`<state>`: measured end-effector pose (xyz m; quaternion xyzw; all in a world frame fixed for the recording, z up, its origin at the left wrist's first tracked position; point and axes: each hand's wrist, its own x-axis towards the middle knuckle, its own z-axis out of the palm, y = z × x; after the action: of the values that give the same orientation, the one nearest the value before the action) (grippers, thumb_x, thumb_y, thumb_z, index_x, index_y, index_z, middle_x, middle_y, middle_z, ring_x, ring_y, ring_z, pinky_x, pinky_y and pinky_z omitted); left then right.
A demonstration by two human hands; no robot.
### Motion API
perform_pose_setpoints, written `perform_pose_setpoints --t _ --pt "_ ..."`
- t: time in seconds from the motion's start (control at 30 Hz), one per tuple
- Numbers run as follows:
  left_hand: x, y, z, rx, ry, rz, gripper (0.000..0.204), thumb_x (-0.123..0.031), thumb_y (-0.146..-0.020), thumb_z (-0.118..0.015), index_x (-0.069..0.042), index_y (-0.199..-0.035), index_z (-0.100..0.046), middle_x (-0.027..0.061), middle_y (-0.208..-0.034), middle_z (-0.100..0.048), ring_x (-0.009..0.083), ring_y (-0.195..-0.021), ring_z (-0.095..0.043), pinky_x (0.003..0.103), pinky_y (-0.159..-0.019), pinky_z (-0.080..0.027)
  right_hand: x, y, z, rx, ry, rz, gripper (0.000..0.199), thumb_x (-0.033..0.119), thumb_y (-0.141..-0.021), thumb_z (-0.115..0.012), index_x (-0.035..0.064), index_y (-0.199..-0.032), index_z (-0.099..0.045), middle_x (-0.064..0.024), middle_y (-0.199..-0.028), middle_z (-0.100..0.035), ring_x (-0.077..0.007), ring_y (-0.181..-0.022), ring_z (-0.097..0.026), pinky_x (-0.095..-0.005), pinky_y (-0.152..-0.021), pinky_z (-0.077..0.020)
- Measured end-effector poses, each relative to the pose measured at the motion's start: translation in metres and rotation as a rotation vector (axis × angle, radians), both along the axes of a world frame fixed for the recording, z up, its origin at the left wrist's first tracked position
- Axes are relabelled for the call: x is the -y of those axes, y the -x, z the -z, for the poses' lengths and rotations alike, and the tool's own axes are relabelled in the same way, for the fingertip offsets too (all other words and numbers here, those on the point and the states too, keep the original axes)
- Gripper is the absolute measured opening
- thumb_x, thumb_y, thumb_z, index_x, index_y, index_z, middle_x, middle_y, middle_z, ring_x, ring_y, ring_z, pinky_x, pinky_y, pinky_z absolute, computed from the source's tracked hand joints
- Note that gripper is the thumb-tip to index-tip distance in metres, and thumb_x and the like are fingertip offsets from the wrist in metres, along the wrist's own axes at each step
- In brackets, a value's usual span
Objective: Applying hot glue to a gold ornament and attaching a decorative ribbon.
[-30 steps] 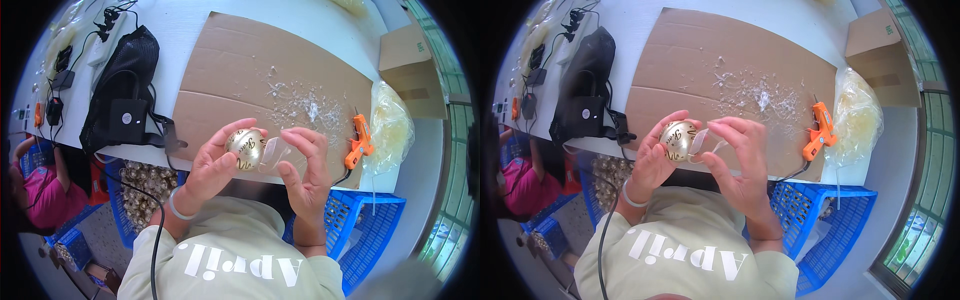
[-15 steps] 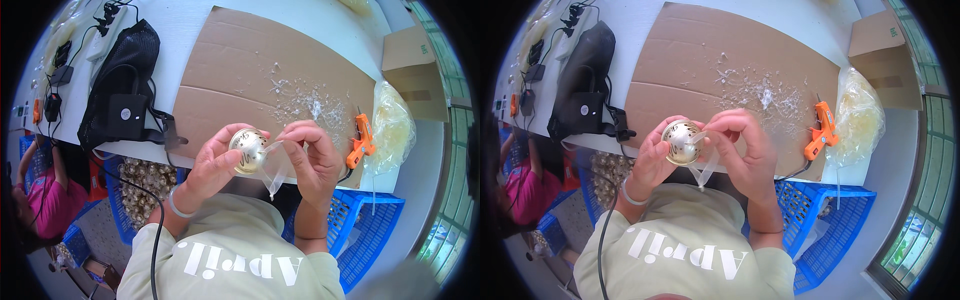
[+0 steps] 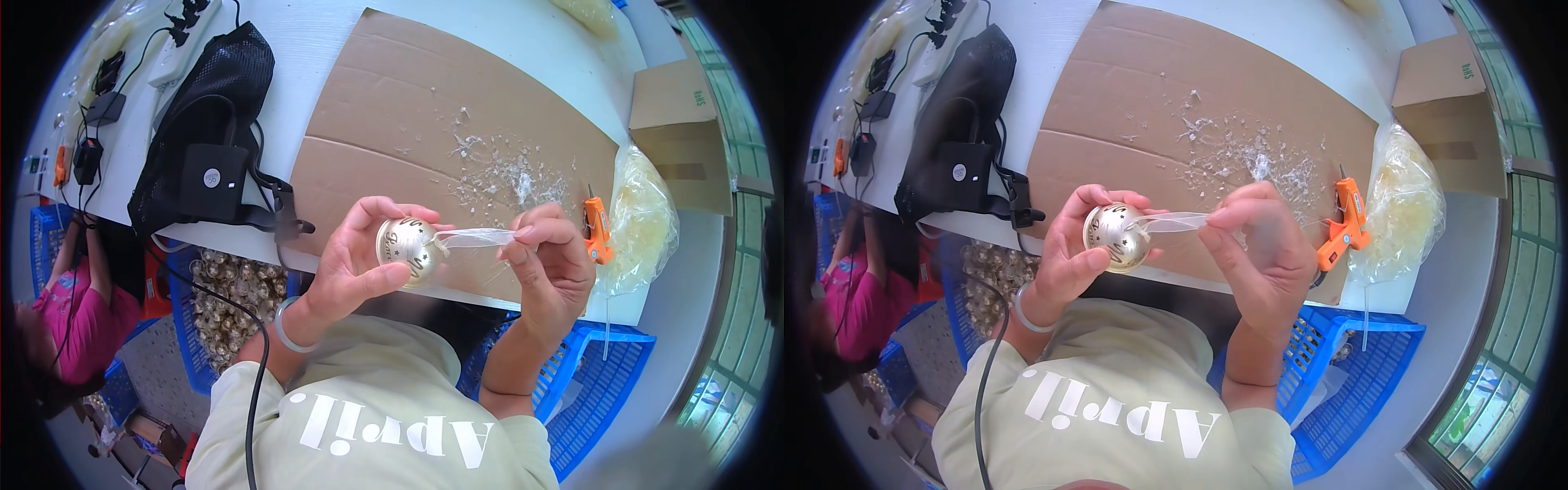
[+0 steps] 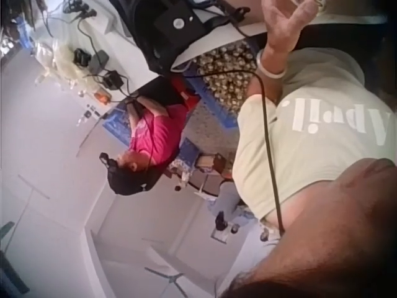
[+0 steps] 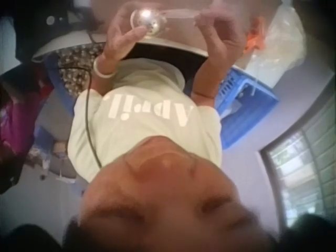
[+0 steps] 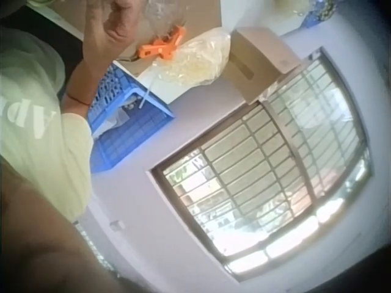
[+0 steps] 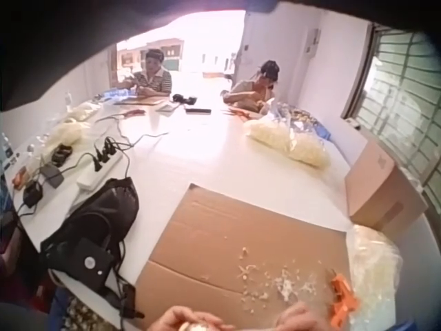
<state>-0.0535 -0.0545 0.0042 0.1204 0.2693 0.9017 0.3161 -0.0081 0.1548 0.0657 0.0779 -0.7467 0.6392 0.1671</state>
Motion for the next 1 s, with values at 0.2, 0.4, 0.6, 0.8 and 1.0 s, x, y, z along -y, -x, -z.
perform_pose_setpoints --t 0.2,0.4,0.6,0.8,1.0 --pt "-0.001 -0.002 -0.007 -0.164 0.152 0.001 0.054 0.001 -0.084 -0.067 -0.003 -0.129 -0.038 0.0132 -0.127 -0.046 0.0215 -0.116 -0.056 0.042 -0.098 -0.052 0.011 0.000 -0.011 0.063 0.208 0.038 0.013 0.003 -0.090 -0.066 0.0009 -0.100 -0.059 -0.0112 -0.092 -0.058 -0.0160 -0.084 -0.056 -0.0256 -0.065 -0.0473" --pt "-0.002 -0.006 -0.009 -0.259 0.258 0.110 0.057 -0.011 -0.084 -0.071 0.001 -0.129 -0.038 0.0154 -0.130 -0.038 0.0245 -0.121 -0.052 0.044 -0.096 -0.055 0.006 0.007 -0.007 0.060 0.302 -0.034 0.010 0.004 -0.091 -0.064 0.0016 -0.100 -0.059 -0.0115 -0.094 -0.059 -0.0170 -0.087 -0.056 -0.0268 -0.072 -0.0460" --pt "0.001 -0.007 -0.013 -0.087 0.165 0.202 0.060 -0.008 -0.085 -0.068 0.002 -0.136 -0.036 0.0138 -0.129 -0.042 0.0195 -0.118 -0.050 0.035 -0.096 -0.046 0.004 0.019 -0.008 0.022 0.279 -0.084 0.011 0.004 -0.092 -0.063 0.0020 -0.102 -0.060 -0.0106 -0.094 -0.059 -0.0183 -0.089 -0.054 -0.0308 -0.080 -0.0430" --pt "0.003 -0.006 -0.017 -0.035 0.110 0.263 0.058 -0.007 -0.084 -0.070 0.002 -0.134 -0.041 0.0119 -0.125 -0.043 0.0182 -0.117 -0.046 0.032 -0.099 -0.038 0.005 0.028 -0.011 -0.015 0.225 -0.123 0.012 0.004 -0.091 -0.063 0.0022 -0.102 -0.060 -0.0100 -0.094 -0.059 -0.0185 -0.090 -0.053 -0.0308 -0.081 -0.0413" --pt "0.004 0.001 -0.003 -0.468 0.272 0.111 0.053 -0.013 -0.080 -0.072 0.000 -0.126 -0.049 0.0126 -0.123 -0.045 0.0216 -0.114 -0.049 0.031 -0.096 -0.042 0.004 0.037 -0.014 -0.108 0.066 -0.207 0.014 0.004 -0.088 -0.066 0.0017 -0.102 -0.061 -0.0093 -0.093 -0.059 -0.0176 -0.089 -0.053 -0.0291 -0.079 -0.0410"
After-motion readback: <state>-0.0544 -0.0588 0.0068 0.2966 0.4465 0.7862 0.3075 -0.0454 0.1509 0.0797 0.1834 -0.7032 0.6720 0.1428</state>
